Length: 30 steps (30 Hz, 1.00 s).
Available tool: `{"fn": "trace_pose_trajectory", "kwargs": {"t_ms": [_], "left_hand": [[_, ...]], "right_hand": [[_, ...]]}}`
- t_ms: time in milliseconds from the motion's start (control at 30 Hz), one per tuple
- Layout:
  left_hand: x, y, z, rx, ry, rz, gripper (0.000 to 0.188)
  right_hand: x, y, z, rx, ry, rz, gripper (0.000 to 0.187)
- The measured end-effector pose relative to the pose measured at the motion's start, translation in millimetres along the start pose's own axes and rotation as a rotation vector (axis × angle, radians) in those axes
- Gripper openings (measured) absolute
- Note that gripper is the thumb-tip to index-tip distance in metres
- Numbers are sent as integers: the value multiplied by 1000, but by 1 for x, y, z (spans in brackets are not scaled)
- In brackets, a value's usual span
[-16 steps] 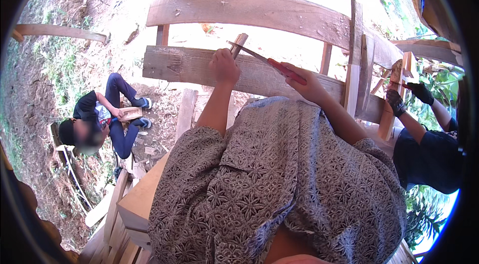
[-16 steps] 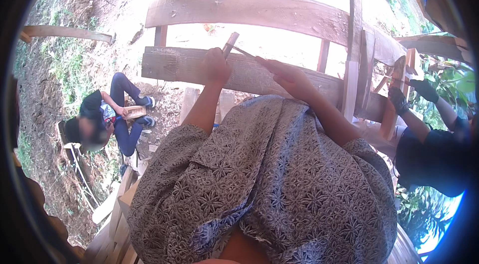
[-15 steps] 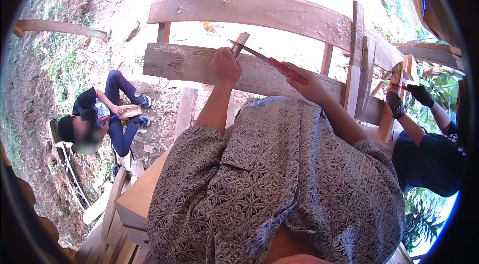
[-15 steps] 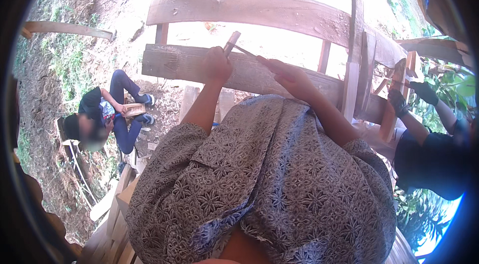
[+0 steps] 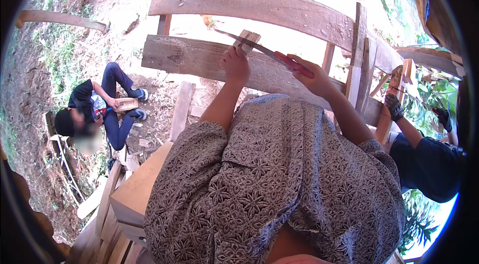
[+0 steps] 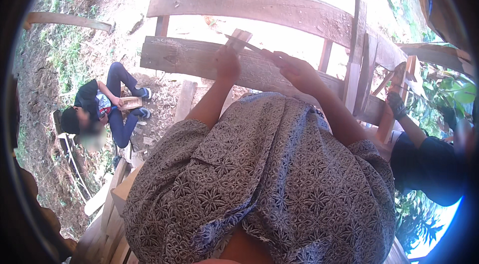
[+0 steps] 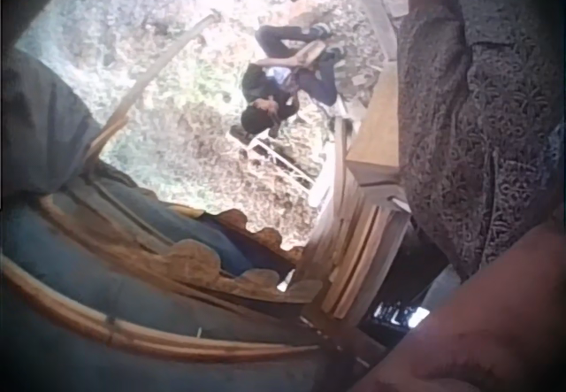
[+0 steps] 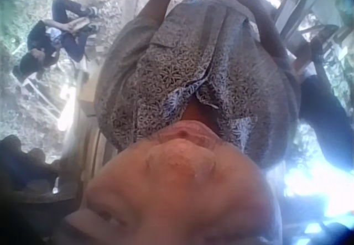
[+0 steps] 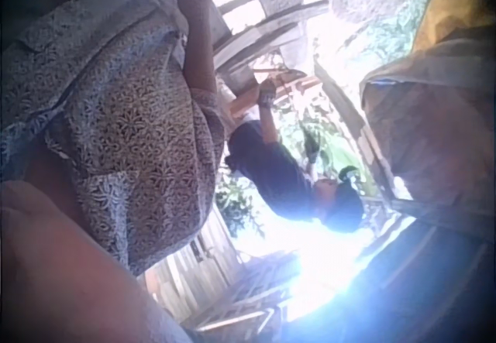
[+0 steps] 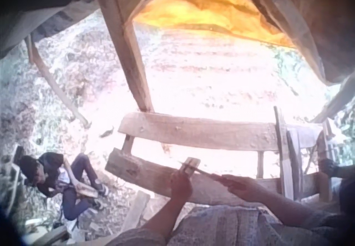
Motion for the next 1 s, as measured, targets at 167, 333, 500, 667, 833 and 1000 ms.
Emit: {"fn": "trace_pose_trajectory", "kwargs": {"t_ms": [167,333,500,667,833,1000], "left_hand": [[-4,-4,-1,-68,26,-15,36],[-14,-38,-5,419,-119,-64,28],[-34,-69,-7,886,-398,15,24],[-25,-87,-18,695,-341,3,26],[-10,-90,-28,449,-389,190,37],[4,-84,-12,319,-134,164,63]], "right_hand": [[-6,0,1,36,-20,51,54],[-20,-6,5,42,-25,78,52],[-43,-47,-9,16,17,268,48],[-58,-68,-24,-72,-3,257,43],[-57,-69,-26,-45,75,315,41],[-48,-52,-15,-101,199,303,41]]}}
Point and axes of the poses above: each hand's wrist, its own x-axis away from the middle knuckle, its own z-axis out of the back of the hand, y = z × x, the point moved 5 cm from there along -x, towards the middle knuckle, and after that the axes turned 9 degrees about -y, right-handed, at the moved point
